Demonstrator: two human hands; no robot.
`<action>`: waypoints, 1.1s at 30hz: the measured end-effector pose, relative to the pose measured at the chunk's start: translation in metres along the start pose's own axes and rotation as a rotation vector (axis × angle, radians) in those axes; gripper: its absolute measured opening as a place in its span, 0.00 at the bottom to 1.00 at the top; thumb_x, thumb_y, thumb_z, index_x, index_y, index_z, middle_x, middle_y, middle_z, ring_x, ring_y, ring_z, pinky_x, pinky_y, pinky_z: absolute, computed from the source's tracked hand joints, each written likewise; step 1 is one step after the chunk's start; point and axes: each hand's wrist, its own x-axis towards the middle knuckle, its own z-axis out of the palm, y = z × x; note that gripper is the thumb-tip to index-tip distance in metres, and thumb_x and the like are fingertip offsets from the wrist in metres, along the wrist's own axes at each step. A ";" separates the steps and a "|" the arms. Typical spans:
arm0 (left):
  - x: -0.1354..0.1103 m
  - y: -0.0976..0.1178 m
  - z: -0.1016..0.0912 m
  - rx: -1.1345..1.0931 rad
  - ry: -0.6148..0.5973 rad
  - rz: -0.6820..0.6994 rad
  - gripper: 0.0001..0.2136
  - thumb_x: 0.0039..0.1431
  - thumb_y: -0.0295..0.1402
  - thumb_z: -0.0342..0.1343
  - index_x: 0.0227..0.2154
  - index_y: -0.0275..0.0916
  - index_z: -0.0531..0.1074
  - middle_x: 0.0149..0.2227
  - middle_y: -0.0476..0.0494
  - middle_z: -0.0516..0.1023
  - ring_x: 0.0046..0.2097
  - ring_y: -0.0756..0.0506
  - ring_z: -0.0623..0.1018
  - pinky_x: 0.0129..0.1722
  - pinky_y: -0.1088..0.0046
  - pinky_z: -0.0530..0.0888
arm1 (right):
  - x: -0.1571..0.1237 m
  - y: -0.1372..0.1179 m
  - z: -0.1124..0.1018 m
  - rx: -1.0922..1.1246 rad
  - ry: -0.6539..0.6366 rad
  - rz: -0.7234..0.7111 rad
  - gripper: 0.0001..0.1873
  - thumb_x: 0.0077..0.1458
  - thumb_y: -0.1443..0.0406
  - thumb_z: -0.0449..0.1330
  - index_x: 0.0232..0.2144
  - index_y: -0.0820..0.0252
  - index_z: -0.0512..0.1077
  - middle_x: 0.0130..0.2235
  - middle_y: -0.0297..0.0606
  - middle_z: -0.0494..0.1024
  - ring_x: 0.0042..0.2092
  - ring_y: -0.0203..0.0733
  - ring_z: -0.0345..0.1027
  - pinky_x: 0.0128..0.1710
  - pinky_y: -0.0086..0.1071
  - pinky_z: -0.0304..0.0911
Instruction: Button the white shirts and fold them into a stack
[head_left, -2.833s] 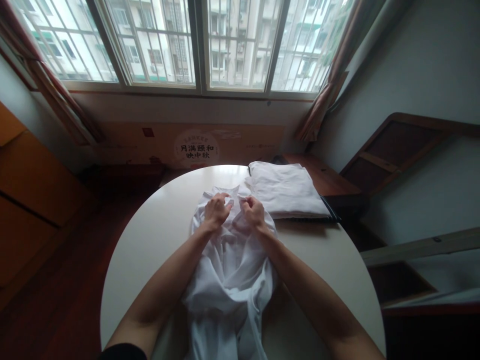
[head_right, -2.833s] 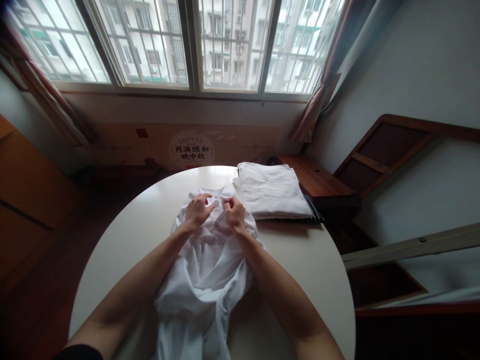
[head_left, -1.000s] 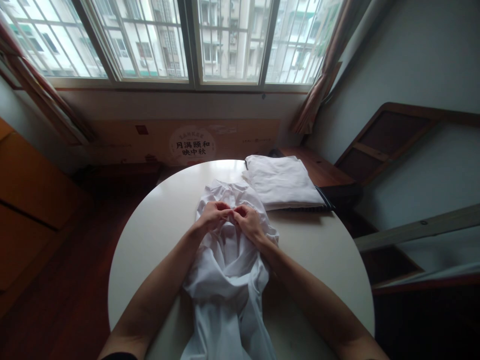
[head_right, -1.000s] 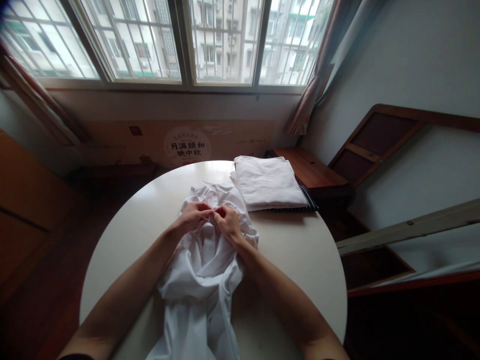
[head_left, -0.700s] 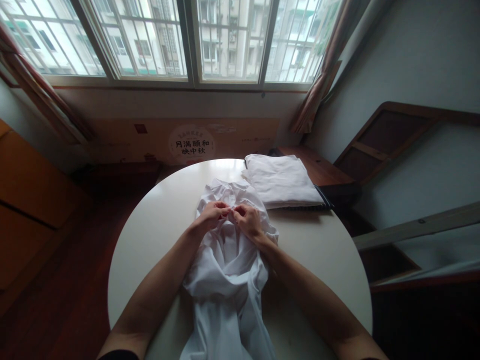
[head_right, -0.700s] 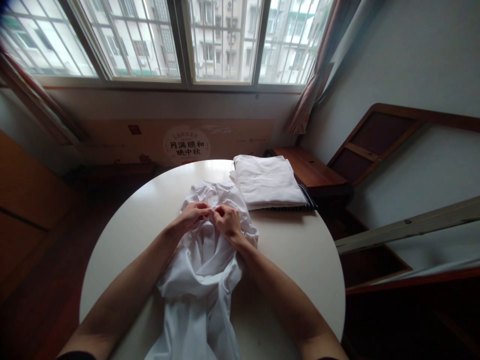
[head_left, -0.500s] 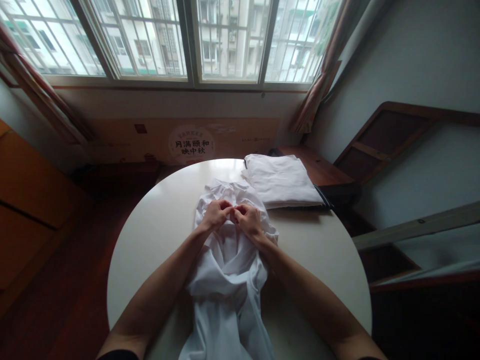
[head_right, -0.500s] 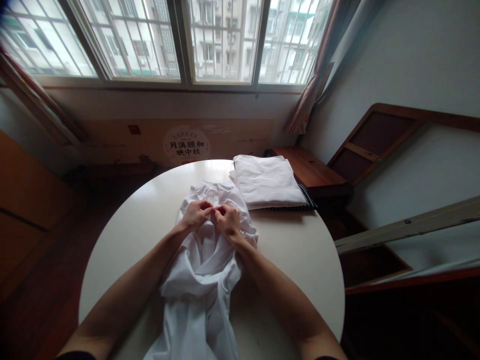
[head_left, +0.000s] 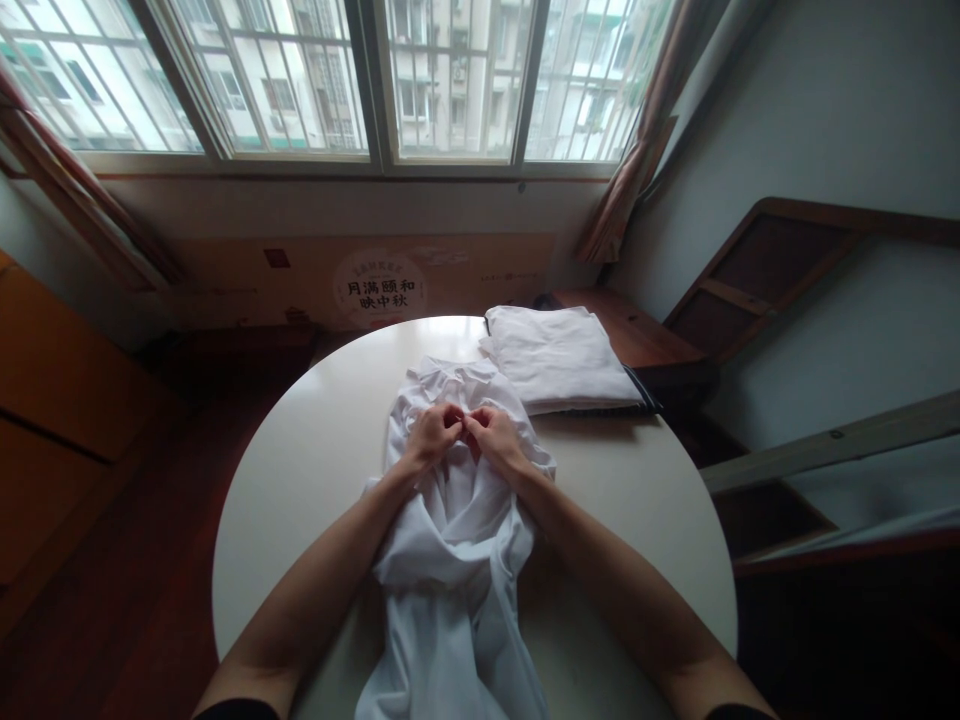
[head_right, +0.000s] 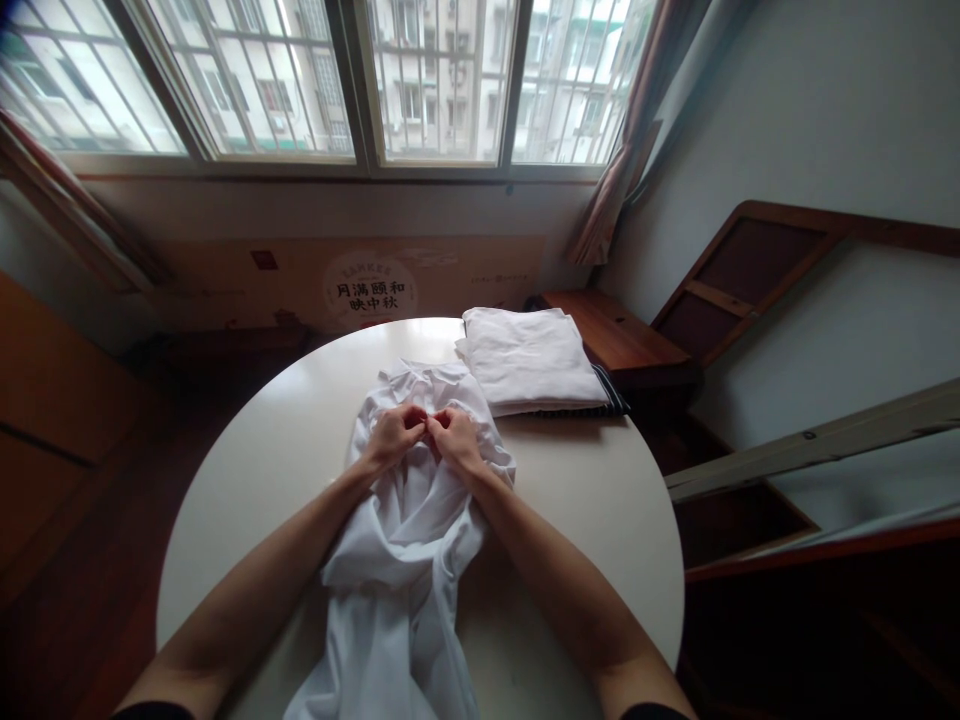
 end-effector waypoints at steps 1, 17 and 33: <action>0.000 0.000 -0.001 0.006 0.002 0.002 0.05 0.50 0.29 0.55 0.29 0.36 0.76 0.29 0.46 0.79 0.30 0.49 0.75 0.33 0.74 0.69 | 0.000 0.000 0.000 0.009 0.009 0.006 0.09 0.49 0.60 0.56 0.22 0.58 0.70 0.22 0.33 0.73 0.23 0.36 0.65 0.23 0.27 0.61; 0.004 0.000 -0.050 0.221 0.183 0.189 0.16 0.57 0.33 0.54 0.49 0.39 0.68 0.47 0.39 0.73 0.47 0.41 0.73 0.47 0.62 0.69 | -0.009 -0.025 -0.039 -0.230 -0.095 -0.400 0.15 0.56 0.59 0.57 0.44 0.59 0.67 0.45 0.43 0.72 0.45 0.44 0.68 0.46 0.40 0.63; -0.037 -0.020 -0.072 0.537 -0.072 0.695 0.20 0.61 0.45 0.51 0.18 0.38 0.62 0.21 0.48 0.67 0.28 0.48 0.66 0.35 0.71 0.64 | -0.061 -0.015 -0.073 -0.698 -0.406 -1.047 0.07 0.60 0.69 0.52 0.31 0.61 0.69 0.32 0.39 0.71 0.35 0.40 0.61 0.41 0.36 0.57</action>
